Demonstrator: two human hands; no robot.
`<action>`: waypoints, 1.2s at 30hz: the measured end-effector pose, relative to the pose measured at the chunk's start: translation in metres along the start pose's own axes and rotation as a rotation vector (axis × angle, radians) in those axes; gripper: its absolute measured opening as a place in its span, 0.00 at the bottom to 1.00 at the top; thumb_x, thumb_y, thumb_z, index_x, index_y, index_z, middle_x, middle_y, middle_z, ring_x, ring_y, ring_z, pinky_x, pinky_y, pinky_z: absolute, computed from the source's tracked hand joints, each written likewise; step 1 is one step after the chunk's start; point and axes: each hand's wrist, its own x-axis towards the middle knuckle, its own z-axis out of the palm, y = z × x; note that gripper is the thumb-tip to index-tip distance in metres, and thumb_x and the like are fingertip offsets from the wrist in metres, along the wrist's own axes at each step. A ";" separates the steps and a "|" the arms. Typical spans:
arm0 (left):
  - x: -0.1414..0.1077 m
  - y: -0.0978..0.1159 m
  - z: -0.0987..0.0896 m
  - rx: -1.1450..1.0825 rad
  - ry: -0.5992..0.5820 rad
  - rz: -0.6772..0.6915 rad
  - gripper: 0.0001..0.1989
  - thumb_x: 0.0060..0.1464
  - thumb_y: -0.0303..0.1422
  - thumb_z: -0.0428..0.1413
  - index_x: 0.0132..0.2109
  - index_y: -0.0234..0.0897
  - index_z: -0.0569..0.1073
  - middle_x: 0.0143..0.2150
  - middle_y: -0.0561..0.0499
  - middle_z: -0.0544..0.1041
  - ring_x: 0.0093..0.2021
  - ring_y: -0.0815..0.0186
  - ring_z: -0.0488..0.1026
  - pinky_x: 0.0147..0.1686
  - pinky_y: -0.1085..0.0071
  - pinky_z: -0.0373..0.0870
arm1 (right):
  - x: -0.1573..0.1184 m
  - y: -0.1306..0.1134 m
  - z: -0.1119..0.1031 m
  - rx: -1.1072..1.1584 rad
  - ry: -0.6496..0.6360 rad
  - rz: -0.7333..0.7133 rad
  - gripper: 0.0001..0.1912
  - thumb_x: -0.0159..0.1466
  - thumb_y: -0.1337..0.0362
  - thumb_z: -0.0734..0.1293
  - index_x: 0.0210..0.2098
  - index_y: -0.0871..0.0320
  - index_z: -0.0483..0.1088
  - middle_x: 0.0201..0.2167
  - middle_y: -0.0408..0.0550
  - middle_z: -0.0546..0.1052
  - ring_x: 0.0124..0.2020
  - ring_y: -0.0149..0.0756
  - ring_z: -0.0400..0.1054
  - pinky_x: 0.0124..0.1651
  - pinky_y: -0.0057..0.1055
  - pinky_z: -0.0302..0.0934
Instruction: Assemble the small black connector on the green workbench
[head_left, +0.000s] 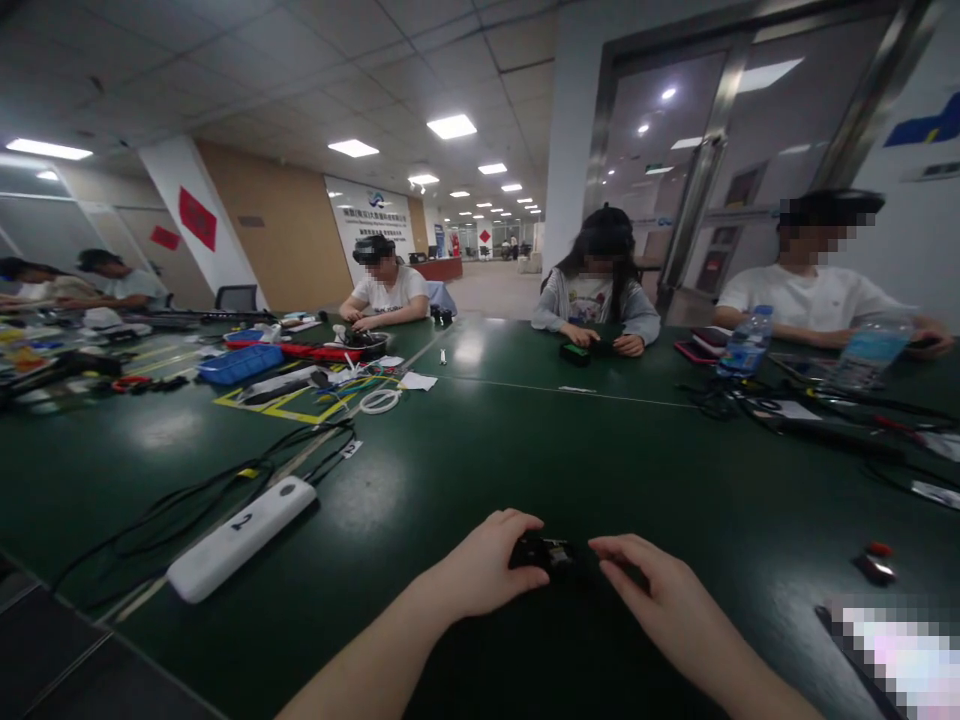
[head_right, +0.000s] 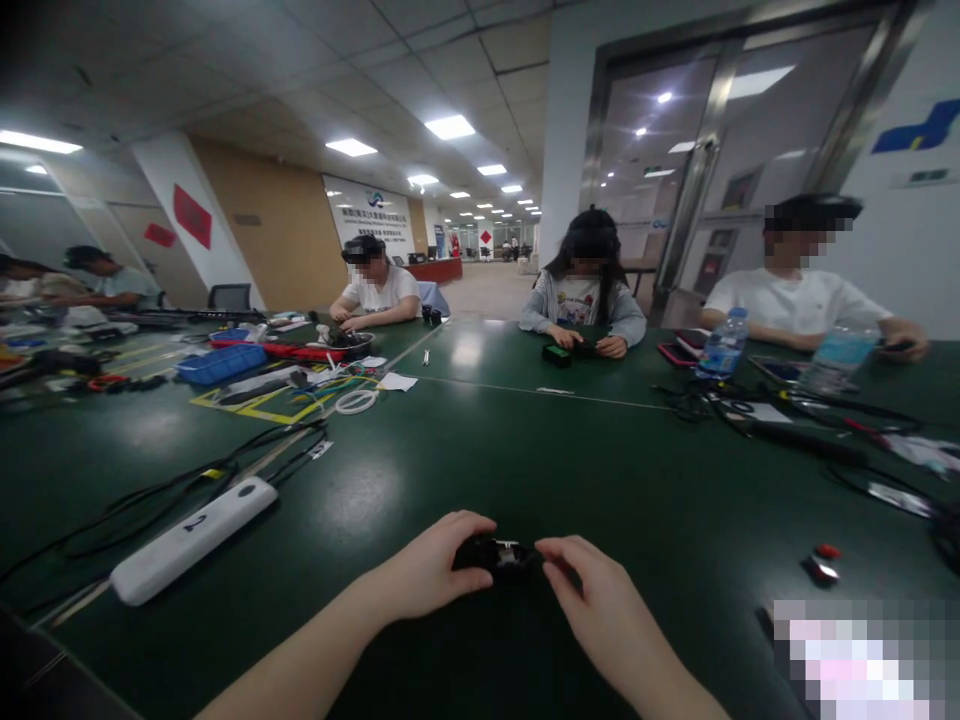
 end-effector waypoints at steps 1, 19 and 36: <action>0.000 0.000 -0.001 0.007 -0.007 -0.006 0.27 0.47 0.39 0.58 0.54 0.42 0.64 0.53 0.48 0.66 0.52 0.60 0.63 0.52 0.64 0.60 | -0.002 0.001 -0.001 0.000 0.003 0.007 0.15 0.64 0.55 0.57 0.39 0.56 0.70 0.40 0.47 0.67 0.39 0.46 0.62 0.39 0.37 0.62; 0.002 0.001 0.001 0.039 -0.029 -0.019 0.21 0.52 0.33 0.53 0.54 0.43 0.64 0.53 0.49 0.67 0.53 0.61 0.63 0.54 0.63 0.58 | -0.005 0.009 -0.007 -0.167 -0.051 0.085 0.13 0.65 0.73 0.59 0.46 0.57 0.69 0.41 0.41 0.66 0.41 0.37 0.62 0.41 0.28 0.63; 0.005 0.012 0.013 -0.100 -0.024 -0.028 0.15 0.53 0.30 0.52 0.49 0.39 0.65 0.47 0.49 0.70 0.48 0.64 0.67 0.50 0.65 0.62 | -0.001 -0.015 0.001 -0.217 -0.171 -0.053 0.20 0.64 0.85 0.65 0.47 0.54 0.70 0.41 0.39 0.64 0.41 0.35 0.60 0.39 0.22 0.61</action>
